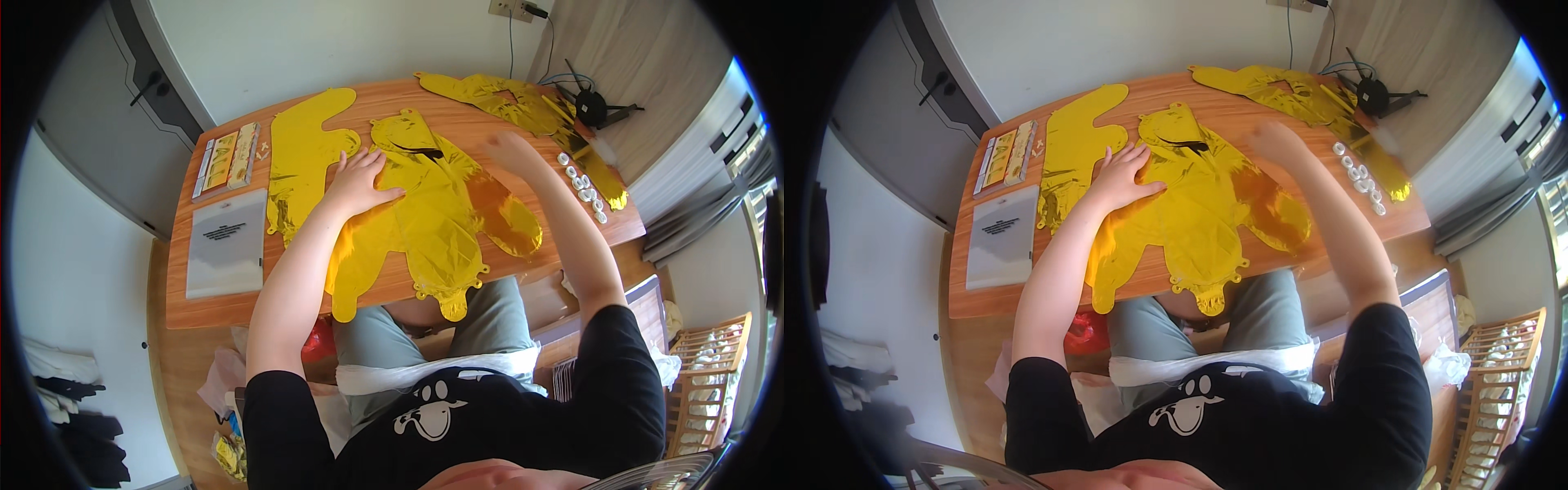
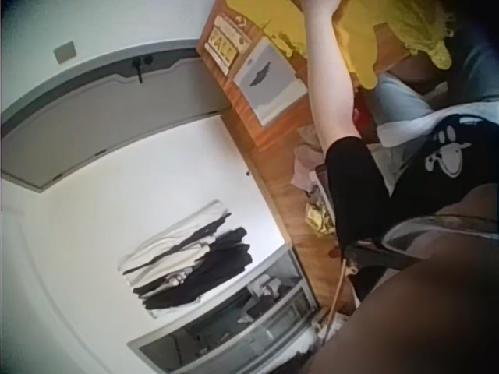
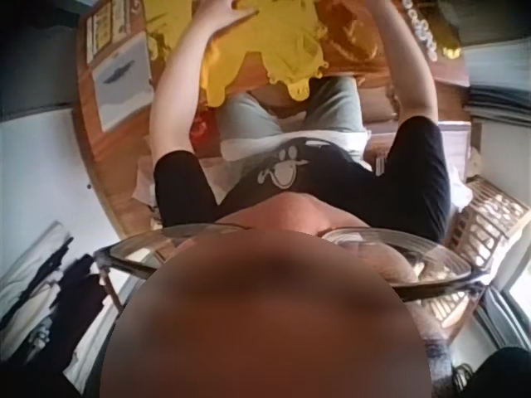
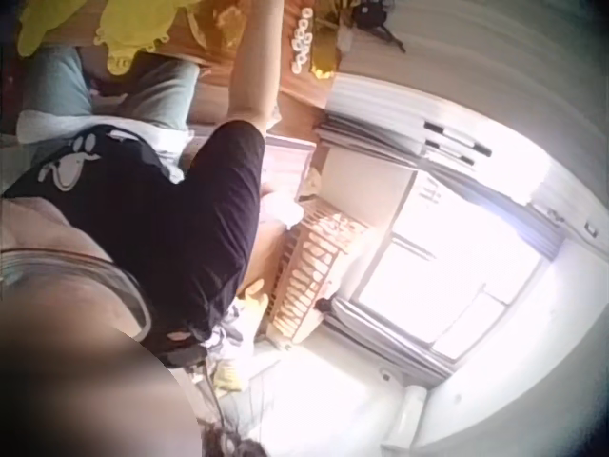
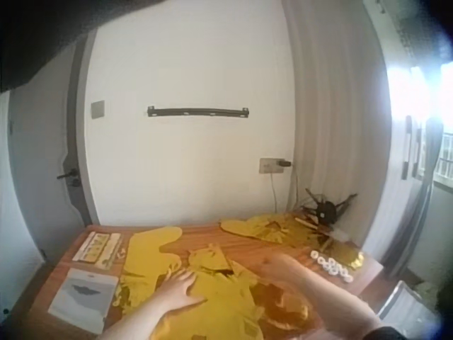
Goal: Folding and organizing gold foil balloons at a desk.
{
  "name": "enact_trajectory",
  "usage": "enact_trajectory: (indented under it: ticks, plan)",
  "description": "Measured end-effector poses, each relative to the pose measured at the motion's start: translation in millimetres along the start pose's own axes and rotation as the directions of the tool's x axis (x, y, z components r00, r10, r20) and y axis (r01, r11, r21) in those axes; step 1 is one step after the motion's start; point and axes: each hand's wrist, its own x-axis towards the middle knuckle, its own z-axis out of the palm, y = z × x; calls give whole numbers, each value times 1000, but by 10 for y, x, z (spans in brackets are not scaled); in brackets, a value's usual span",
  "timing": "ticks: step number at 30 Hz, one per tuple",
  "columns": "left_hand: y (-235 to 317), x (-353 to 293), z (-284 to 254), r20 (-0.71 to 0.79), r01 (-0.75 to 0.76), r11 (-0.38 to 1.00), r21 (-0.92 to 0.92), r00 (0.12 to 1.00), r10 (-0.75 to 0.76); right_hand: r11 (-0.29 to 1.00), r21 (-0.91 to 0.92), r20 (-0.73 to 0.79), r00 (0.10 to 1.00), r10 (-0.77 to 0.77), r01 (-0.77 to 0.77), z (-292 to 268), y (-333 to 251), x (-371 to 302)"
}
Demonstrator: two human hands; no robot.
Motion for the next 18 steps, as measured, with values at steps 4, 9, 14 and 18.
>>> enact_trajectory:
  ticks: [4,9,14,18]
  plan:
    - [-1,-4,14,9,-5,1000,-13,1000,5,968,-97,-67,972,226,-232,78,188,-1387]
    - [45,63,17,19,-19,1000,-8,1000,19,982,34,-472,863,180,-187,480,19,-1996]
    - [7,37,14,9,-7,1000,2,1000,7,805,585,-400,826,397,-103,509,-291,-1894]
    - [23,41,24,-4,-16,1000,0,1000,16,704,706,-479,781,400,72,531,-554,-1825]
